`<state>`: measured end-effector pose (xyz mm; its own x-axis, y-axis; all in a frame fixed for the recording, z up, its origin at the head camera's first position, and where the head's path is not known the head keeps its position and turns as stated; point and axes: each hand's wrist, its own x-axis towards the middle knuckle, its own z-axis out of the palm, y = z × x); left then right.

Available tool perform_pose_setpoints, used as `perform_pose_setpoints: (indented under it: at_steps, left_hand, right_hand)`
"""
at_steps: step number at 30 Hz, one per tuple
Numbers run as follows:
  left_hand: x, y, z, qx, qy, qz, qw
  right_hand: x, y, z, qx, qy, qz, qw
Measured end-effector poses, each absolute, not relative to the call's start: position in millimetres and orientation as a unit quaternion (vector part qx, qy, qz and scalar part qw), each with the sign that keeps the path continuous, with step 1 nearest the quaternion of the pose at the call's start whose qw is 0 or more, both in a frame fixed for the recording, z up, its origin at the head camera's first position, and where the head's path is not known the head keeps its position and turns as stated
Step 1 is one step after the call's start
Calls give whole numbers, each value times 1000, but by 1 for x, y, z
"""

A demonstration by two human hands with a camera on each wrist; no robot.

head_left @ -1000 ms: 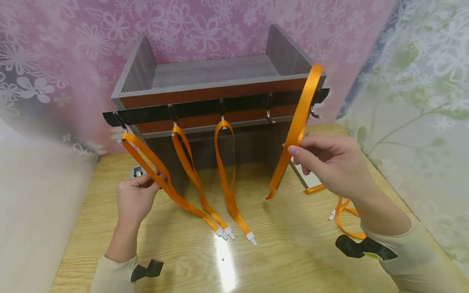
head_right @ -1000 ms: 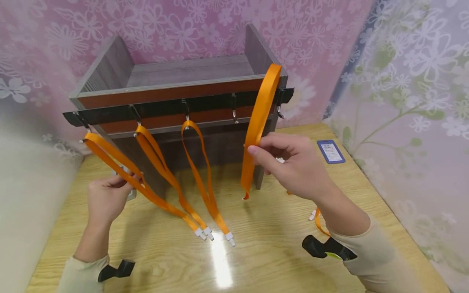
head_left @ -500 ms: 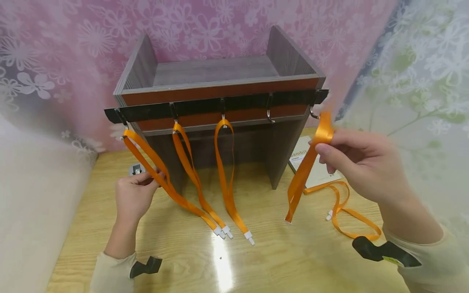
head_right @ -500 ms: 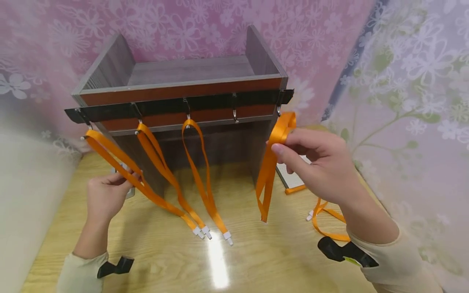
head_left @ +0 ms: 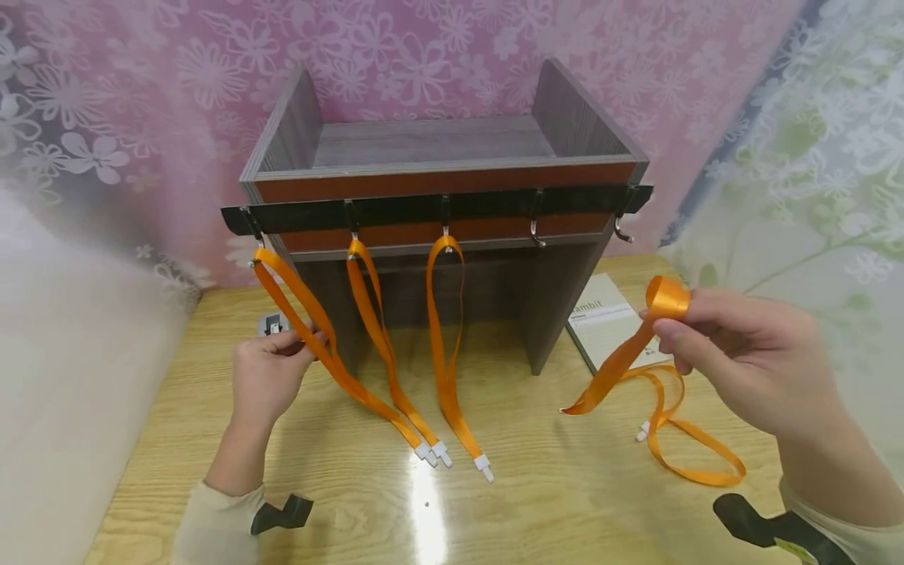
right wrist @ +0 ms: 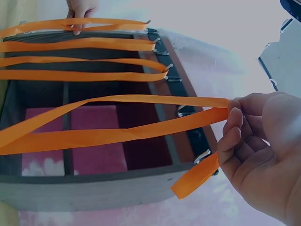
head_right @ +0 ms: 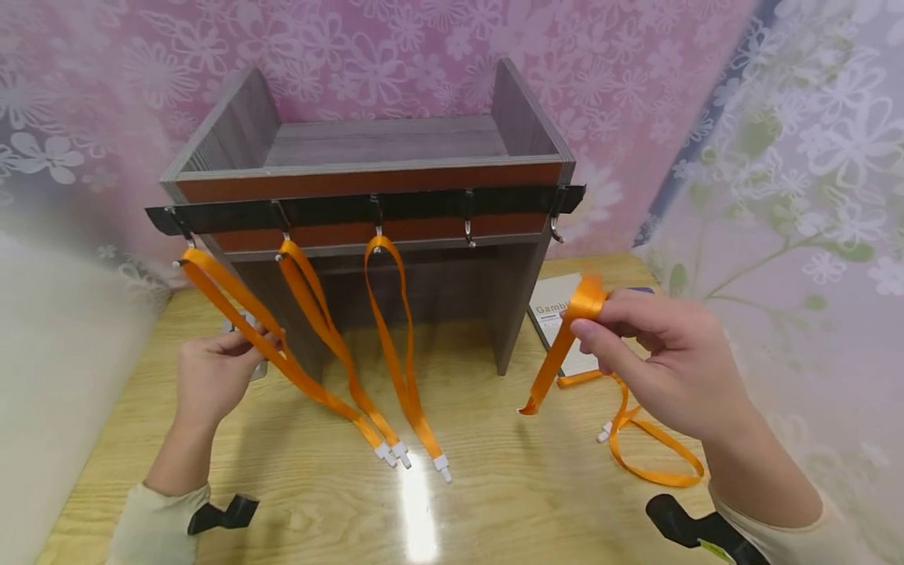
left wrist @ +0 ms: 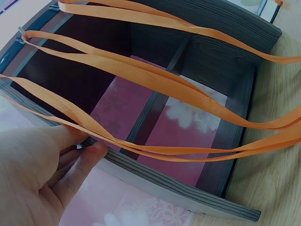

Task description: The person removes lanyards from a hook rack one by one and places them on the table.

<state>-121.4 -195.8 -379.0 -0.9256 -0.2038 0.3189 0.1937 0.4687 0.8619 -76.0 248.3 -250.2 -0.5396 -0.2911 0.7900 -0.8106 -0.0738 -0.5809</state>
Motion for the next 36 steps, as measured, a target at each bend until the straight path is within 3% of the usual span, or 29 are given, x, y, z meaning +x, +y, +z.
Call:
perform_pose_setpoints:
  at_steps: [18, 29, 36]
  left_hand:
    - [-123, -198, -375, -3, -845, -491, 211]
    - [-113, -196, -382, -14, -865, -453, 215]
    - [-118, -193, -378, -12, -854, -472, 218]
  right_hand:
    - [-80, 278, -283, 374, -723, 539, 218]
    - [-62, 284, -313, 311, -803, 460, 217]
    - [-63, 283, -321, 262, -848, 421, 187]
